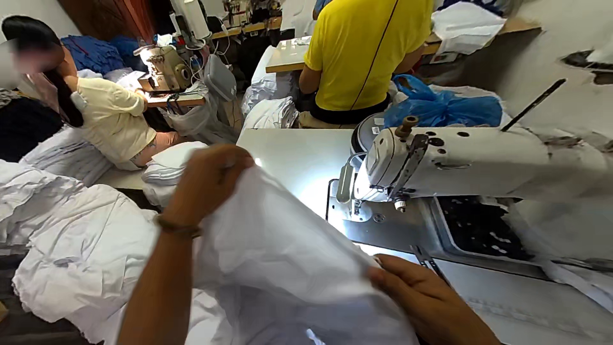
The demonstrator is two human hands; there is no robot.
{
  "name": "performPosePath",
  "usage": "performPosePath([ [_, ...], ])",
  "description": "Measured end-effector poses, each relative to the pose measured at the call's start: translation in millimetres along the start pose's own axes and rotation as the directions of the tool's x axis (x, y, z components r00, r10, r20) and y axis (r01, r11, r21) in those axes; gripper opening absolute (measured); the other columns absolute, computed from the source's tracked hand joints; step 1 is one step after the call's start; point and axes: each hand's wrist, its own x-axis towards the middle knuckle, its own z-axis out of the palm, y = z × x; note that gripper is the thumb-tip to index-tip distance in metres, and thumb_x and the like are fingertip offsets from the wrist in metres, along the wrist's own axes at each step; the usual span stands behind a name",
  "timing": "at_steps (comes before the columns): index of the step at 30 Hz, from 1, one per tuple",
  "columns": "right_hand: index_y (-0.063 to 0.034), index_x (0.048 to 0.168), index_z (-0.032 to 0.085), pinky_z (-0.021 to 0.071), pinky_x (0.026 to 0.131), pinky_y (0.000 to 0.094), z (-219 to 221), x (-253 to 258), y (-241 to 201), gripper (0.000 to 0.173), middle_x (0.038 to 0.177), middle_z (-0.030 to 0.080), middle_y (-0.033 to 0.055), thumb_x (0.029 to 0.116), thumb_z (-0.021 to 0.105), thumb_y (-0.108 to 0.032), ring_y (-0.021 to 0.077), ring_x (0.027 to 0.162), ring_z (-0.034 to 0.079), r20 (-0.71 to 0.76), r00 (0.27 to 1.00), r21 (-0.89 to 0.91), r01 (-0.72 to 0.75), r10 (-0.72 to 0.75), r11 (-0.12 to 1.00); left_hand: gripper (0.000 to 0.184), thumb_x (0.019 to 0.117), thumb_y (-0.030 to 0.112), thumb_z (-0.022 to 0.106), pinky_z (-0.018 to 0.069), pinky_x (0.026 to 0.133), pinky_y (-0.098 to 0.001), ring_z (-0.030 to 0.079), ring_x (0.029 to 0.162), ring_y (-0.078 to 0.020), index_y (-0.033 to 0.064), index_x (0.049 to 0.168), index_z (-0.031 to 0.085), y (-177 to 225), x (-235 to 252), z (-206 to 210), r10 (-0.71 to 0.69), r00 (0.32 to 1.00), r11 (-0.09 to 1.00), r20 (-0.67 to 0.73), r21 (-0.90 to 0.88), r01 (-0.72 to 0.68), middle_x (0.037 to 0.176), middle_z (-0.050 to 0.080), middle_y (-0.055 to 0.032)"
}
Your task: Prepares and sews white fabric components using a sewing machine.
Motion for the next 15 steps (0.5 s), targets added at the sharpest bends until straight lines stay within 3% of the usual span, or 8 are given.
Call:
performPosePath([
  [2, -0.0176, 0.078, 0.061, 0.0488, 0.058, 0.0264, -5, -2, 50, 0.035, 0.068, 0.057, -0.0063, 0.1019, 0.053, -0.042, 0.0048, 0.062, 0.057, -0.231, 0.97, -0.28, -0.145, 0.08, 0.949, 0.022, 0.1023, 0.013, 0.057, 0.0559, 0.093, -0.0532, 0.073, 0.101, -0.0297, 0.0033, 0.106, 0.076, -14, 10, 77, -0.067, 0.977, 0.995, 0.202, -0.055, 0.079, 0.105, 0.075, -0.0153],
  [4, -0.0083, 0.076, 0.065, 0.0499, 0.069, 0.0495, -10, -9, 87, 0.043, 0.078, 0.059, 0.0066, 0.0989, 0.051, -0.042, 0.025, 0.079, 0.062, -0.345, 0.938, -0.633, -0.2, -0.042, 0.748, 0.023, 0.1031, 0.016, 0.057, 0.0542, 0.095, -0.0552, 0.071, 0.107, -0.0319, 0.0072, 0.11, 0.077, -17, 8, 153, -0.096, 0.926, 0.989, 0.366, -0.069, 0.13, 0.108, 0.074, -0.0148],
  [6, -0.0042, 0.093, 0.076, 0.0452, 0.079, 0.0716, -14, -16, 101, 0.037, 0.096, 0.067, 0.0191, 0.0929, 0.06, -0.037, 0.0454, 0.097, 0.064, -0.358, 0.928, -0.758, -0.223, -0.106, 0.612, 0.023, 0.1027, 0.022, 0.059, 0.0443, 0.101, -0.0601, 0.063, 0.116, -0.0334, 0.0113, 0.113, 0.077, -8, 3, 205, -0.118, 0.876, 0.98, 0.468, -0.087, 0.178, 0.115, 0.071, -0.0136],
  [7, -0.0061, 0.105, 0.078, 0.0435, 0.081, 0.0746, -17, -18, 102, 0.039, 0.103, 0.068, 0.0205, 0.0912, 0.062, -0.039, 0.0484, 0.102, 0.063, -0.361, 0.925, -0.776, -0.23, -0.115, 0.587, 0.023, 0.1013, 0.025, 0.062, 0.0372, 0.107, -0.0628, 0.059, 0.124, -0.0312, 0.0151, 0.115, 0.077, 0, 1, 220, -0.105, 0.877, 0.974, 0.469, -0.129, 0.186, 0.124, 0.069, -0.0093],
  [9, -0.0107, 0.117, 0.076, 0.0443, 0.081, 0.0724, -18, -16, 99, 0.05, 0.106, 0.069, 0.0178, 0.0913, 0.058, -0.05, 0.0461, 0.102, 0.064, -0.352, 0.92, -0.805, -0.202, -0.175, 0.558, 0.029, 0.1006, 0.032, 0.061, 0.0195, 0.115, -0.0709, 0.047, 0.141, -0.0275, 0.0225, 0.125, 0.074, 15, -1, 230, -0.002, 0.876, 0.965, 0.481, -0.23, 0.129, 0.138, 0.065, -0.0008],
  [11, -0.0154, 0.118, 0.076, 0.0462, 0.08, 0.067, -14, -7, 98, 0.051, 0.103, 0.07, 0.0122, 0.0936, 0.055, -0.055, 0.0398, 0.098, 0.065, -0.313, 0.922, -0.82, -0.141, -0.229, 0.554, 0.032, 0.1014, 0.038, 0.056, 0.0106, 0.115, -0.0755, 0.041, 0.146, -0.0261, 0.0284, 0.126, 0.074, 23, -3, 231, 0.125, 0.847, 0.95, 0.517, -0.31, 0.049, 0.138, 0.065, 0.005],
  [13, -0.0186, 0.112, 0.079, 0.0462, 0.078, 0.0632, -10, 8, 101, 0.041, 0.1, 0.069, 0.0079, 0.0952, 0.055, -0.048, 0.0354, 0.096, 0.065, -0.266, 0.93, -0.827, -0.084, -0.254, 0.555, 0.029, 0.0989, 0.038, 0.06, 0.0113, 0.113, -0.078, 0.045, 0.143, -0.0281, 0.0246, 0.119, 0.077, 25, -3, 226, 0.225, 0.803, 0.929, 0.552, -0.371, -0.006, 0.135, 0.067, 0.0036],
  [15, -0.0161, 0.096, 0.08, 0.0456, 0.078, 0.0623, -8, 22, 104, 0.026, 0.094, 0.07, 0.006, 0.0941, 0.061, -0.034, 0.0329, 0.093, 0.065, -0.254, 0.937, -0.805, -0.067, -0.241, 0.59, 0.022, 0.0955, 0.035, 0.068, 0.0144, 0.112, -0.0773, 0.053, 0.135, -0.0258, 0.0211, 0.109, 0.079, 21, -3, 223, 0.251, 0.773, 0.923, 0.583, -0.384, -0.01, 0.124, 0.071, 0.0028],
])
